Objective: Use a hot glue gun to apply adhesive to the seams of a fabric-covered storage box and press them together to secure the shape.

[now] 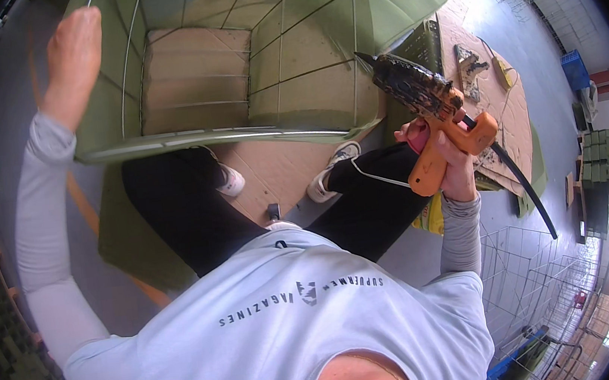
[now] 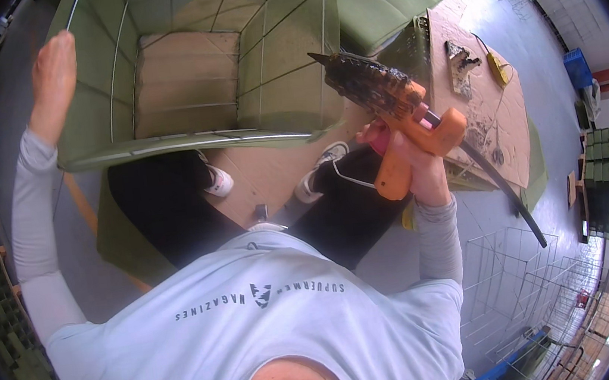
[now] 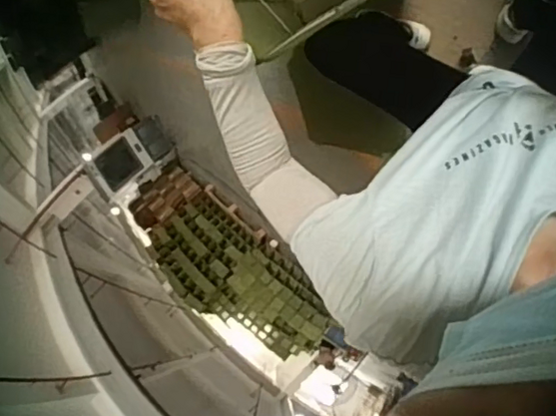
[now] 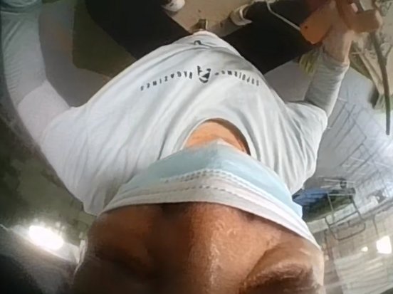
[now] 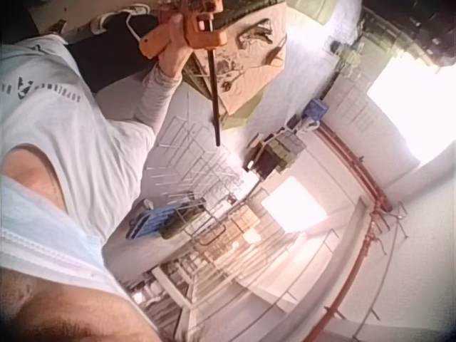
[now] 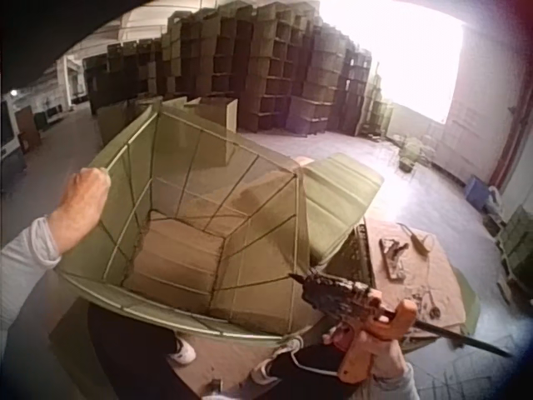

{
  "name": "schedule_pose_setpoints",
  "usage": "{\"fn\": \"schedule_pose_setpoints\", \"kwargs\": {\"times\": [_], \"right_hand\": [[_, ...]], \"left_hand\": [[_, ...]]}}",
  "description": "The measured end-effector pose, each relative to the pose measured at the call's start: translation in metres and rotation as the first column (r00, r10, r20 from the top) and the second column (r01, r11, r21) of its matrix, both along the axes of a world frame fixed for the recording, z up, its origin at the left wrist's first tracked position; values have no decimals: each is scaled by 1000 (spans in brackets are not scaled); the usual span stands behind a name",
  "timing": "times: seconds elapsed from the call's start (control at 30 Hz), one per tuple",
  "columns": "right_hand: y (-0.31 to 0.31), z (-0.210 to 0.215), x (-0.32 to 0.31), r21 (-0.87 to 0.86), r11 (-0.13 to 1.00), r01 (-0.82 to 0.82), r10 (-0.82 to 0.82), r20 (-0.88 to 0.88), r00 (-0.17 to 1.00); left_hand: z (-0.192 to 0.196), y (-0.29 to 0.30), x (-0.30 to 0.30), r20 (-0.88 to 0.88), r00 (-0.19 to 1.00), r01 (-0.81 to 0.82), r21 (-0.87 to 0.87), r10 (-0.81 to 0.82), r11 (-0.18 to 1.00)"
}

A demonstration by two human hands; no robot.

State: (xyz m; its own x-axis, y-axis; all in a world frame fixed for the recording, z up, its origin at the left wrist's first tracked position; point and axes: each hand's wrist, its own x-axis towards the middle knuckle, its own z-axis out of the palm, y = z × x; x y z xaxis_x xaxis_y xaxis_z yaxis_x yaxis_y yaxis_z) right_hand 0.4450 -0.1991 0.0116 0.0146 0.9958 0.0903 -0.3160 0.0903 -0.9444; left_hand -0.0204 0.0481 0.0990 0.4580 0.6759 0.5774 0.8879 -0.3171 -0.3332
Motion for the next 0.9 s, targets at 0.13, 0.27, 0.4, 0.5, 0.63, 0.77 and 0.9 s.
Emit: {"fn": "schedule_pose_setpoints", "kwargs": {"times": [0.13,0.27,0.4,0.5,0.63,0.77,0.9], "right_hand": [[-14,-13,2,-45,998,-46,45,-24,999],[-31,-17,-13,-111,987,-119,114,-46,992],[-38,-20,-21,-208,948,-241,222,-110,969],[-38,-10,-39,-210,934,-289,246,-211,946],[-26,3,-53,-286,876,-388,404,-5,915],[-6,11,-78,-293,871,-395,434,76,898],[10,1,-87,-237,880,-411,462,227,858]], "left_hand": [[-11,94,-32,-209,969,-139,-26,130,990],[-18,120,2,-204,963,-149,143,177,978],[-8,131,28,-165,976,-112,190,144,975],[-7,131,60,-106,994,38,226,-14,973],[-7,115,104,10,988,140,330,-151,933],[-5,122,125,-42,988,155,313,-149,937],[-10,133,127,-129,958,286,337,-257,897]]}}
